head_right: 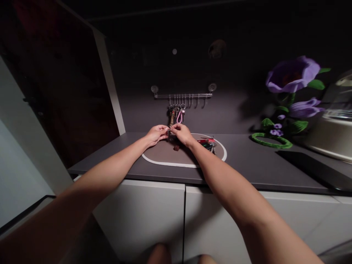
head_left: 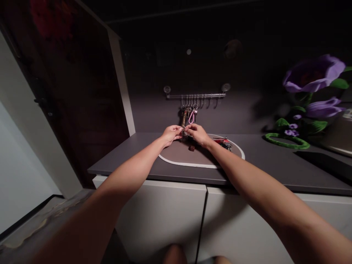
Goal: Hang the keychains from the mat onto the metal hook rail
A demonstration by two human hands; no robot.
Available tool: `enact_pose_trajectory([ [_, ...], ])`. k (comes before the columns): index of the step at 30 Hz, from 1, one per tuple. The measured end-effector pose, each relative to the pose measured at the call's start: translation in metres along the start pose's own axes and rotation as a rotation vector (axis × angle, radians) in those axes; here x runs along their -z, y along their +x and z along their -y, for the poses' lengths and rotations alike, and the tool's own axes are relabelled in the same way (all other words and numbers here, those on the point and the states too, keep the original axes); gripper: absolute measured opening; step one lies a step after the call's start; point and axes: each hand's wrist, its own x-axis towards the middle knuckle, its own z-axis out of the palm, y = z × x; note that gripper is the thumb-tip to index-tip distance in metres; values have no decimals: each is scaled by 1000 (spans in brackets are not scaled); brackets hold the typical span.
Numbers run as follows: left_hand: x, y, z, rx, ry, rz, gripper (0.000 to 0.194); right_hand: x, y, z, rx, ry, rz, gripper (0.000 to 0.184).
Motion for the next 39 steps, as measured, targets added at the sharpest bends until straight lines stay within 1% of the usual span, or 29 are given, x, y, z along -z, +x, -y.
enact_pose_trajectory([
  [4, -1, -1, -1, -1, -14, -5, 4, 0, -1, 0, -10, 0, -8, 20],
  [15, -5, 0, 1, -17, 38, -3, 12, 5, -6, 5, -31, 105, -18, 23],
  [18, -7, 1, 2, -39, 37, 18, 17, 7, -5, 4, -20, 156, -28, 24],
  [21, -8, 0, 4, -62, 56, 32, 17, 9, -4, 4, -21, 230, -53, 26],
  [26, -11, -1, 8, -77, 155, 60, 16, 18, 1, 8, -91, 339, -145, 33],
  [29, -12, 1, 11, -105, 229, 43, 12, 27, 11, 15, -115, 377, -200, 34],
  [32, -12, 3, 13, -176, 351, 23, 8, 37, 25, 26, -137, 351, -248, 27],
  [36, -10, 3, 12, -276, 548, 3, 12, 49, 45, 39, -173, 283, -338, 11],
  [39, -10, 1, 10, -332, 666, 17, 14, 53, 58, 45, -210, 268, -391, 9],
])
